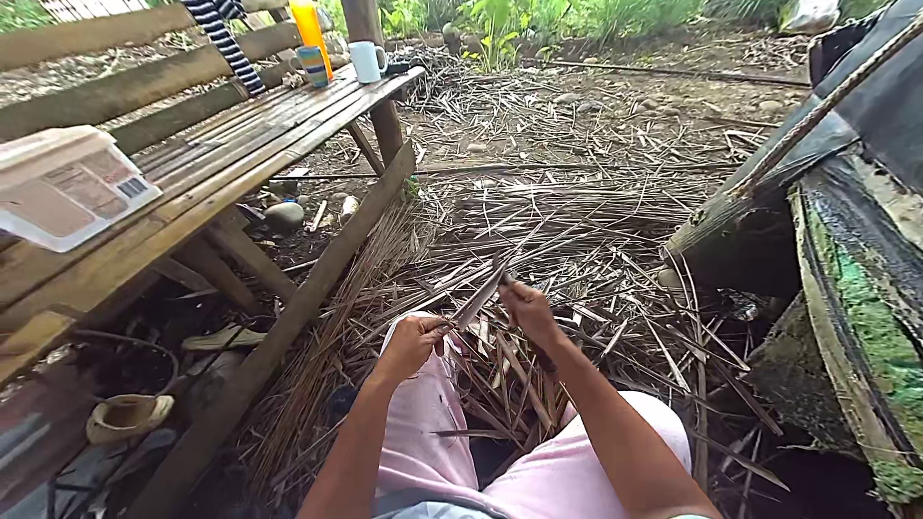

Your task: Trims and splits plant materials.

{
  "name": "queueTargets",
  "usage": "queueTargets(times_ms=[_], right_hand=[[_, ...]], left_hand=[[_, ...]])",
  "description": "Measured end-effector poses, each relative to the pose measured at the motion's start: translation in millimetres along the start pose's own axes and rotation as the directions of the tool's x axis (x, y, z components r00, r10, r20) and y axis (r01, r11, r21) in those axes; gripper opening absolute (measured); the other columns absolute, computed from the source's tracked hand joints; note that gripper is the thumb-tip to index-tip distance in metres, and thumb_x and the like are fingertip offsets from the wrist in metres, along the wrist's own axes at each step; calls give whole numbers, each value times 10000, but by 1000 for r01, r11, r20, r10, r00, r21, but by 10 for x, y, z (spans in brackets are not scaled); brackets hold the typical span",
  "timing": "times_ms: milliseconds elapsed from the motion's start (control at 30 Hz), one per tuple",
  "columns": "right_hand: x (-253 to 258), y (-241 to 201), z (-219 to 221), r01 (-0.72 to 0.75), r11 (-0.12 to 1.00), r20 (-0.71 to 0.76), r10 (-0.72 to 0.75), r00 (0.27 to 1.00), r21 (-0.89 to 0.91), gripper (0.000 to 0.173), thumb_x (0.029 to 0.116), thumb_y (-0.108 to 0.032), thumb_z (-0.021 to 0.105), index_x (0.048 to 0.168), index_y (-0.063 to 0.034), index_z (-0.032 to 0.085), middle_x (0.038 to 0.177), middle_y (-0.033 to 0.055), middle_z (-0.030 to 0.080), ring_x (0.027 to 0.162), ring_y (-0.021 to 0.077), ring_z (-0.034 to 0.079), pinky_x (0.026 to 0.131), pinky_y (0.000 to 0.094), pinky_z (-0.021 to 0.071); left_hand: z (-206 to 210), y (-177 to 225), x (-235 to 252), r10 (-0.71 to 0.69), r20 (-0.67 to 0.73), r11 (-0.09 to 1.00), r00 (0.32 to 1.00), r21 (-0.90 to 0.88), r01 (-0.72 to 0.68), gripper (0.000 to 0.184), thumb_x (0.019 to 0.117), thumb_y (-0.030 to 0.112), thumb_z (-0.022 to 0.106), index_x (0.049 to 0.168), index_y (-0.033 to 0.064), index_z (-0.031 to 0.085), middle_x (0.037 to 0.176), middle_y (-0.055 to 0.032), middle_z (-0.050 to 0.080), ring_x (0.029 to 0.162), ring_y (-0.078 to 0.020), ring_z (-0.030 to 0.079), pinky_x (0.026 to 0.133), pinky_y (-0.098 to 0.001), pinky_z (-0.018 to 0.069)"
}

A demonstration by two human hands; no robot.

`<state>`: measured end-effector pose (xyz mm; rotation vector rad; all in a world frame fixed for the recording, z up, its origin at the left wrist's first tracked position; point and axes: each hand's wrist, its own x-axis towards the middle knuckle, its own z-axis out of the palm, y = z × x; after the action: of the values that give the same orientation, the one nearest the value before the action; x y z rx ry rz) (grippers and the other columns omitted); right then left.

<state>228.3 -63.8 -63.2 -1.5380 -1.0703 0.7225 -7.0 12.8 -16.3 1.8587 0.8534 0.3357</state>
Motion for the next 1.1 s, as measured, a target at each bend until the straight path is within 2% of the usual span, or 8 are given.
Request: queueTargets(times_ms=[167,233,367,467,600,800,933,1100], right_hand=[[137,163,-472,-96,977,-344,157,926,188,423,1101,-301,482,1439,-49,512,663,3,509,458,81,477,465,271,490],[74,47,-480,-100,972,-343,170,924,212,440,1099,-304,491,1472,-72,491,659,-2,493,447,83,472,447,263,481],[-110,-146,-53,-41,988,61,32,998,146,420,1079,-133,493,1481,-10,490,650,21,538,482,98,515,489,279,503],[-214,-154,279,-47,988,344,-5,939,144,465,1057,-144,538,1501,-22,477,685,-5,566,511,63,512,507,244,487],[-283,-119,431,-82,987,473,8,881,136,517,1062,-169,525,1548,-38,410,741,-19,590,531,43,509,507,223,467],[-281,-129,423,-56,998,354,42,934,30,501,1065,-200,539,1523,-17,450,774,9,609,553,51,500,545,233,464],[-259,-110,420,-31,998,226,19,974,51,461,1060,-204,548,1466,12,516,789,13,629,559,45,503,555,232,468],[-107,-125,187,-160,891,48,154,987,426,365,1068,-118,534,1391,51,550,645,-10,550,452,60,489,438,221,462]], left_hand=[[-19,-51,6,-7,-77,1000,997,11,8,228,1064,112,552,1083,11,755,630,53,597,477,13,426,488,-168,369],[-30,-48,17,-20,-146,994,989,103,35,234,1068,120,549,1118,21,755,659,20,602,523,-30,457,538,-214,403],[37,-11,87,-52,-233,965,971,239,109,264,1071,174,553,1202,48,745,738,-52,645,640,-139,555,680,-344,485],[91,-23,133,-31,-261,962,965,254,99,280,1069,177,548,1225,43,738,804,-95,691,709,-187,625,747,-395,529],[117,-34,118,-35,-238,959,971,265,100,260,1060,170,545,1153,48,756,812,-94,684,730,-192,623,762,-403,521],[335,147,67,-9,-225,829,974,543,133,352,1079,175,460,1250,-12,705,1119,-219,721,1087,-356,690,976,-520,505],[470,216,38,100,-295,757,950,642,119,356,1061,133,477,1328,19,682,1064,-218,732,987,-381,719,881,-522,547],[457,168,-38,235,-271,745,934,667,6,337,1046,121,497,1284,18,713,959,-207,735,887,-371,728,810,-513,563]])
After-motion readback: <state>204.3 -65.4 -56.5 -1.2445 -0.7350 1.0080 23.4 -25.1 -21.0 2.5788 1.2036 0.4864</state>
